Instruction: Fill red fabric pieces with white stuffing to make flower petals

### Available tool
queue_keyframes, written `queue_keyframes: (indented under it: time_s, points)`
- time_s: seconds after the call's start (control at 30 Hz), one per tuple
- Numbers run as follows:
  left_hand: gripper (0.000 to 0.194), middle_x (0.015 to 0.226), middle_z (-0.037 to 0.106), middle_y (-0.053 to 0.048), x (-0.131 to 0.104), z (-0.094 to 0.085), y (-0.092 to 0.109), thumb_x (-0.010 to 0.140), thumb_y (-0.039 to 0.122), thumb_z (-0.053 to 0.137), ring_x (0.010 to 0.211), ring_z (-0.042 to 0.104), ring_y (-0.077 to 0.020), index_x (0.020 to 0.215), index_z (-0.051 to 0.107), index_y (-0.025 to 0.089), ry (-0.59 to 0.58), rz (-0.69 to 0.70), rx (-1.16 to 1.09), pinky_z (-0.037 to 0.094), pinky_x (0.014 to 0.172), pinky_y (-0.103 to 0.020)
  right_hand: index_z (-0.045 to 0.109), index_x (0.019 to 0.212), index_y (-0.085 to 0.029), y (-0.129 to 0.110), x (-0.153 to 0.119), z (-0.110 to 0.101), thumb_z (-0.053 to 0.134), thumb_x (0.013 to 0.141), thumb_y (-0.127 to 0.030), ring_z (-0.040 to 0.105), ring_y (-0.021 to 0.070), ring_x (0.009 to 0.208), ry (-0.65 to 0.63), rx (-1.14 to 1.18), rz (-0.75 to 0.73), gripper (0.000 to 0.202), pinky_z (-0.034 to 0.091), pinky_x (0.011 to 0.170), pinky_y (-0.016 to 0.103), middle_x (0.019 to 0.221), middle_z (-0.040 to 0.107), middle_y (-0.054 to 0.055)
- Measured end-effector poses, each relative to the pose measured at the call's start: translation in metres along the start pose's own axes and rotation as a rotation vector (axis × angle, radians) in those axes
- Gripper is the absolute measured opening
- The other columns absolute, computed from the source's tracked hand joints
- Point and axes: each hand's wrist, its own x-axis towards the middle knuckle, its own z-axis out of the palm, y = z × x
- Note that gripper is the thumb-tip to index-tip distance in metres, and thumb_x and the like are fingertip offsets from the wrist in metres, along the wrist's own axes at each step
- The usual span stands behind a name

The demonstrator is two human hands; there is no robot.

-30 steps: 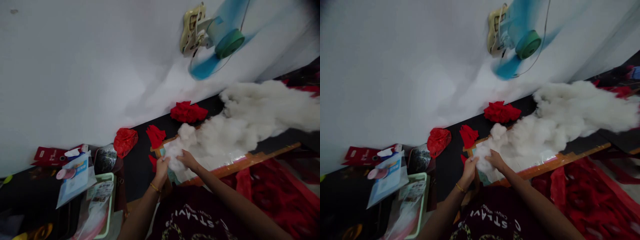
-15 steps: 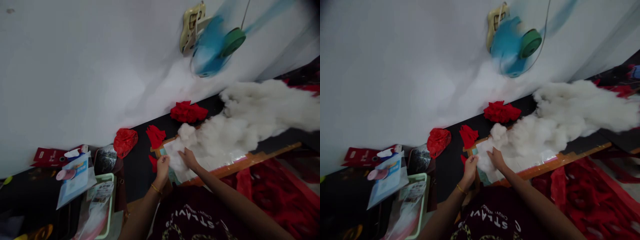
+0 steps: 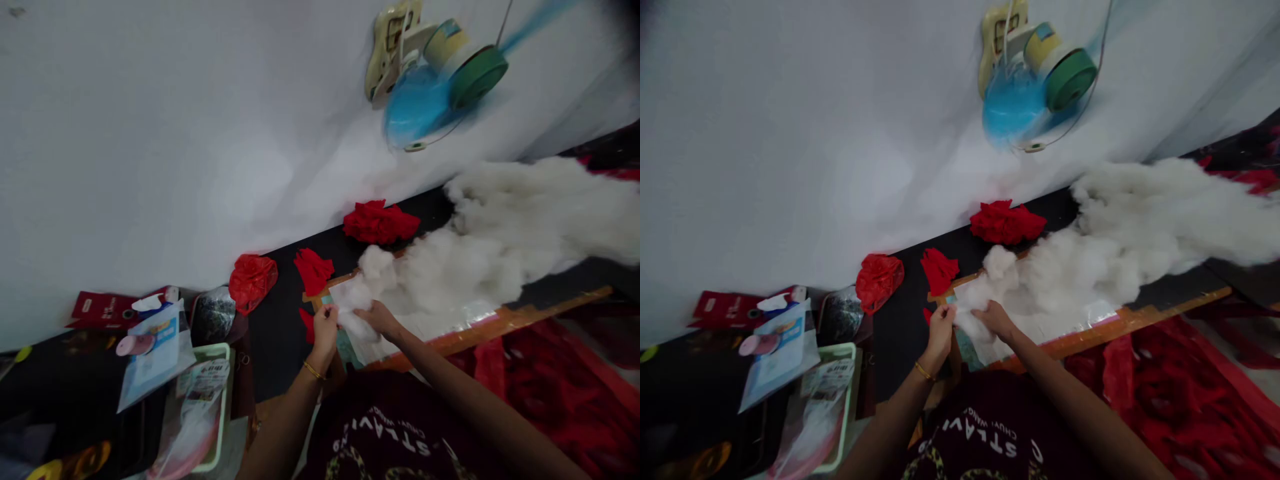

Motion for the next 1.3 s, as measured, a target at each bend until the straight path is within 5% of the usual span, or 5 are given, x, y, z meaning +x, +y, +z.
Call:
queue_keyframes:
  time_s: [0.27,0.4,0.63,1.0,1.3]
  points:
    - [0.041,0.071,0.057,0.0,-0.023,-0.008,0.011,0.064,0.05,0.075,0.064,0.058,-0.0142,0.084,0.061,0.017,-0.23,-0.165,-0.092,0.041,0.046,-0.021,0.069,0.072,-0.013,0.008,0.007,-0.005,0.058,0.079,-0.045,0.061,0.0174,0.062,0.033,-0.017,0.061,0.035,0.044,0.051,0.023,0.068,0.071,0.006]
    - [0.027,0.06,0.055,0.002,-0.022,0.0,0.001,0.066,0.04,0.071,0.05,0.048,-0.0106,0.073,0.063,0.015,-0.163,-0.104,0.065,0.036,0.046,-0.023,0.064,0.058,-0.014,0.004,0.006,0.003,0.062,0.077,-0.051,0.057,0.0166,0.055,0.031,-0.071,0.067,0.042,0.037,0.046,0.023,0.053,0.063,0.005]
    - [0.015,0.06,0.056,0.003,-0.009,0.012,-0.006,0.067,0.029,0.067,0.055,0.045,-0.0095,0.068,0.059,0.017,-0.036,-0.003,0.101,0.034,0.053,-0.022,0.073,0.078,-0.017,0.001,0.001,0.022,0.058,0.082,-0.042,0.068,0.0247,0.078,0.043,-0.069,-0.139,0.029,0.052,0.069,0.03,0.076,0.075,0.009]
    - [0.034,0.06,0.056,0.002,-0.025,-0.002,0.012,0.072,0.05,0.067,0.049,0.05,-0.0107,0.076,0.057,0.018,-0.302,-0.105,0.145,0.03,0.042,-0.022,0.071,0.083,-0.017,0.016,0.008,0.011,0.056,0.079,-0.041,0.069,0.0251,0.078,0.149,-0.02,-0.133,0.029,0.055,0.072,0.033,0.078,0.075,0.009]
    - [0.031,0.058,0.055,0.003,-0.02,-0.02,0.012,0.07,0.046,0.068,0.046,0.042,-0.0078,0.067,0.059,0.017,-0.227,-0.086,0.16,0.03,0.044,-0.022,0.071,0.087,-0.015,0.022,0.012,0.0,0.053,0.077,-0.049,0.07,0.0281,0.083,0.186,0.004,-0.078,0.04,0.056,0.075,0.035,0.087,0.076,0.013]
